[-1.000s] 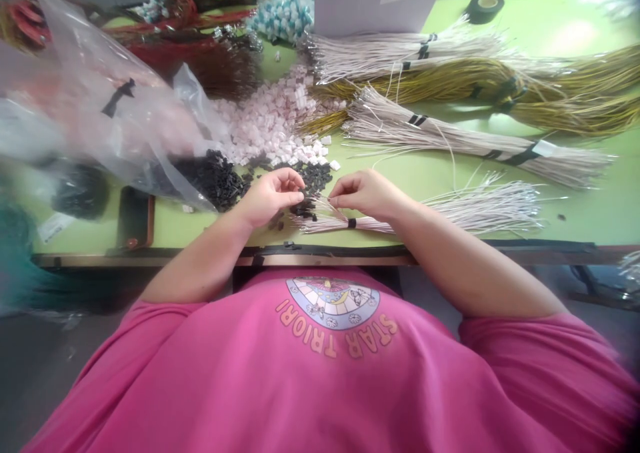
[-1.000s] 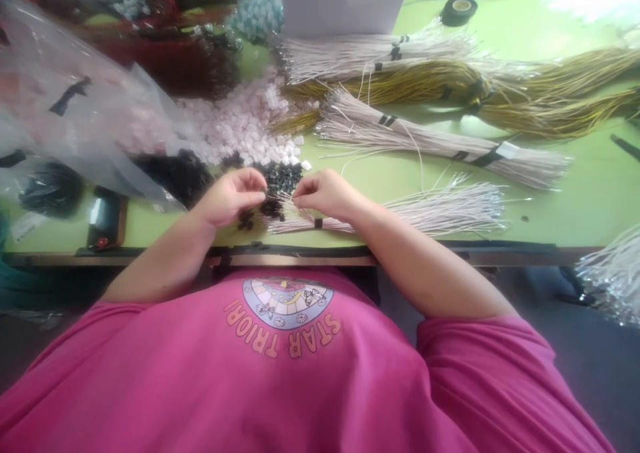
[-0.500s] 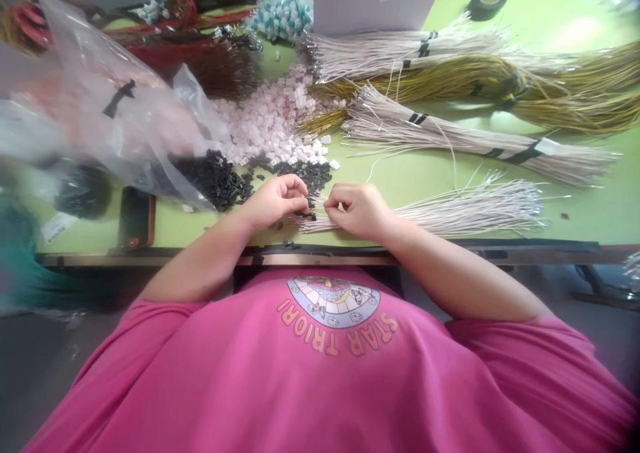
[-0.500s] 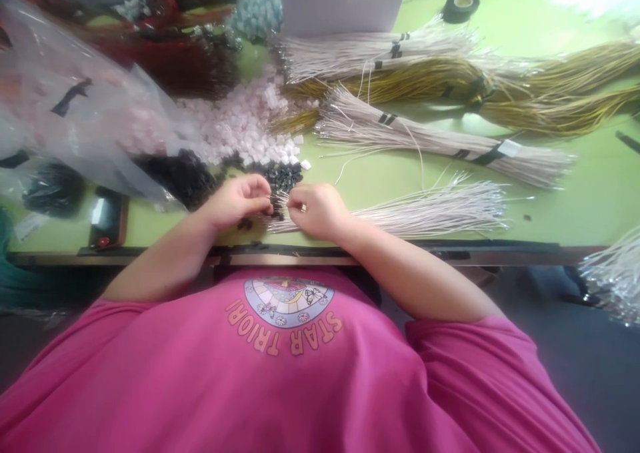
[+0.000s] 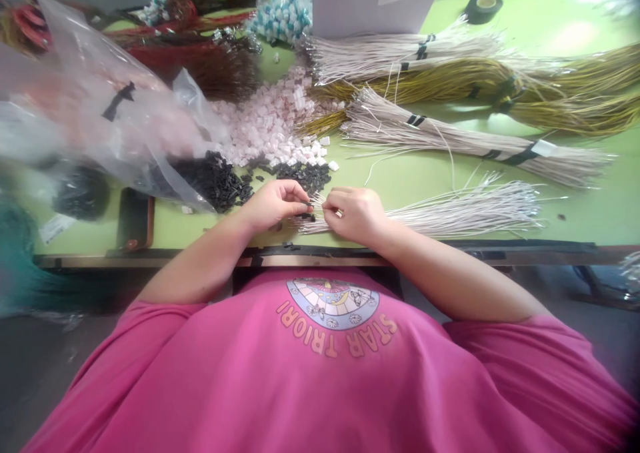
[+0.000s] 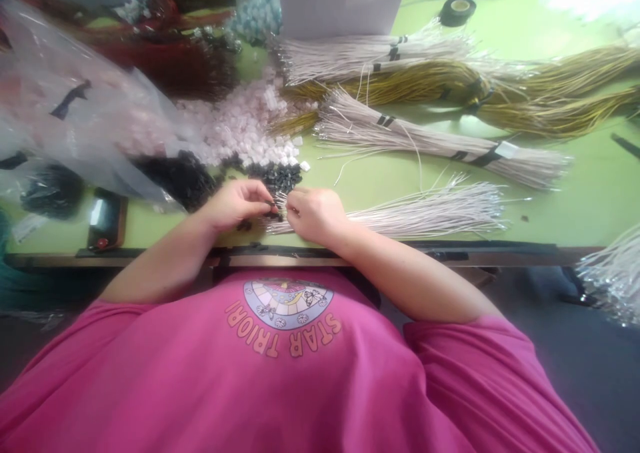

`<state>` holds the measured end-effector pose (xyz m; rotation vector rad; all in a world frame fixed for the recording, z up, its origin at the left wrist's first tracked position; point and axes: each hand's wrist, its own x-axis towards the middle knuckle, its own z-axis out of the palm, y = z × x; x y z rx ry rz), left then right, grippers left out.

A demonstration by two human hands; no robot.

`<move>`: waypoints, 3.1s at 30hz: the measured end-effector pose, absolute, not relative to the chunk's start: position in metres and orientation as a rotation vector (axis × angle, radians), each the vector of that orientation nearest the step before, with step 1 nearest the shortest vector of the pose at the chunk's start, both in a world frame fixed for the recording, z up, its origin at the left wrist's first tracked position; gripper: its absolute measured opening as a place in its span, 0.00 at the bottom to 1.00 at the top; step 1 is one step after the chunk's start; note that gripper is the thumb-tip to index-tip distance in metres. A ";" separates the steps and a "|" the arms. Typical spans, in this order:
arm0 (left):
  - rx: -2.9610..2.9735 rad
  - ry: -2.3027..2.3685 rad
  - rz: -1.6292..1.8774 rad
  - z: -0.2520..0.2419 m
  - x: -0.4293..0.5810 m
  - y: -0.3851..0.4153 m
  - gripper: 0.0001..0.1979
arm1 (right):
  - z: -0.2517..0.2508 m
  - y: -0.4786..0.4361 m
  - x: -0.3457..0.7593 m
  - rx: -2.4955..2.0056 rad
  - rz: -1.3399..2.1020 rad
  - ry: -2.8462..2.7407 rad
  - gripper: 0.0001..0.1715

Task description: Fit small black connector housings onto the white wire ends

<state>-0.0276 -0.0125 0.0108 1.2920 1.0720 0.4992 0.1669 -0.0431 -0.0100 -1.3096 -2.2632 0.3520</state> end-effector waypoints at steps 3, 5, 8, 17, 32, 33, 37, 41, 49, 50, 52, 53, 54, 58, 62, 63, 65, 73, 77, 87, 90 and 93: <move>1.345 1.106 0.478 0.010 -0.027 -0.013 0.12 | -0.012 -0.044 0.166 -1.311 0.251 -2.309 0.14; 1.371 1.121 0.472 0.009 -0.026 -0.013 0.12 | -0.013 -0.044 0.165 -1.304 0.196 -2.334 0.16; 1.392 1.127 0.486 0.008 -0.023 -0.013 0.11 | -0.014 -0.046 0.164 -1.285 0.150 -2.350 0.19; 1.425 1.105 0.575 -0.001 -0.018 -0.014 0.11 | -0.017 -0.044 0.160 -1.279 0.178 -2.357 0.19; 1.848 1.165 0.504 0.012 -0.030 -0.009 0.07 | -0.007 -0.036 0.170 -1.238 0.521 -2.155 0.11; 1.885 1.180 0.488 0.013 -0.033 -0.008 0.10 | -0.006 -0.035 0.171 -1.245 0.536 -2.111 0.11; 1.732 1.188 0.577 0.013 -0.041 -0.004 0.19 | -0.006 -0.032 0.167 -1.266 0.492 -2.086 0.10; 1.467 1.074 0.733 0.011 -0.040 -0.002 0.11 | -0.009 -0.033 0.160 -1.330 0.435 -2.159 0.12; 1.315 1.100 0.769 0.013 -0.031 -0.006 0.10 | -0.002 -0.032 0.160 -1.298 0.609 -2.091 0.10; 1.308 1.115 0.775 0.012 -0.030 -0.005 0.10 | -0.001 -0.032 0.161 -1.281 0.642 -2.069 0.09; 1.295 1.143 0.798 0.009 -0.029 -0.004 0.10 | 0.000 -0.032 0.163 -1.264 0.702 -2.037 0.09; 1.284 1.145 0.813 0.008 -0.029 -0.003 0.10 | 0.001 -0.033 0.164 -1.267 0.725 -2.026 0.08; 1.270 1.137 0.826 0.006 -0.028 -0.003 0.10 | 0.001 -0.033 0.165 -1.278 0.745 -2.017 0.08; 1.160 1.023 0.817 0.002 -0.027 -0.001 0.08 | 0.001 -0.034 0.165 -1.337 0.807 -1.996 0.09; 1.117 0.949 0.799 0.001 -0.027 -0.003 0.09 | 0.001 -0.034 0.164 -1.360 0.848 -1.987 0.10; 1.118 0.940 0.806 0.001 -0.027 -0.003 0.09 | 0.001 -0.034 0.164 -1.359 0.848 -1.987 0.11; 1.115 0.933 0.813 0.002 -0.026 -0.004 0.09 | 0.000 -0.034 0.164 -1.350 0.839 -1.990 0.11; 1.107 0.989 0.842 0.000 -0.024 -0.003 0.13 | 0.000 -0.034 0.164 -1.331 0.828 -2.002 0.11; 1.177 0.985 0.850 -0.002 -0.024 -0.004 0.15 | 0.003 -0.034 0.164 -1.346 0.821 -2.017 0.12; 1.161 0.966 0.880 -0.002 -0.023 -0.004 0.17 | -0.001 -0.033 0.164 -1.353 0.799 -2.071 0.12; 1.183 0.986 0.883 -0.001 -0.023 -0.005 0.17 | 0.001 -0.033 0.164 -1.359 0.798 -2.103 0.12; 1.207 0.997 0.878 0.000 -0.023 -0.006 0.18 | 0.003 -0.033 0.164 -1.372 0.812 -2.121 0.12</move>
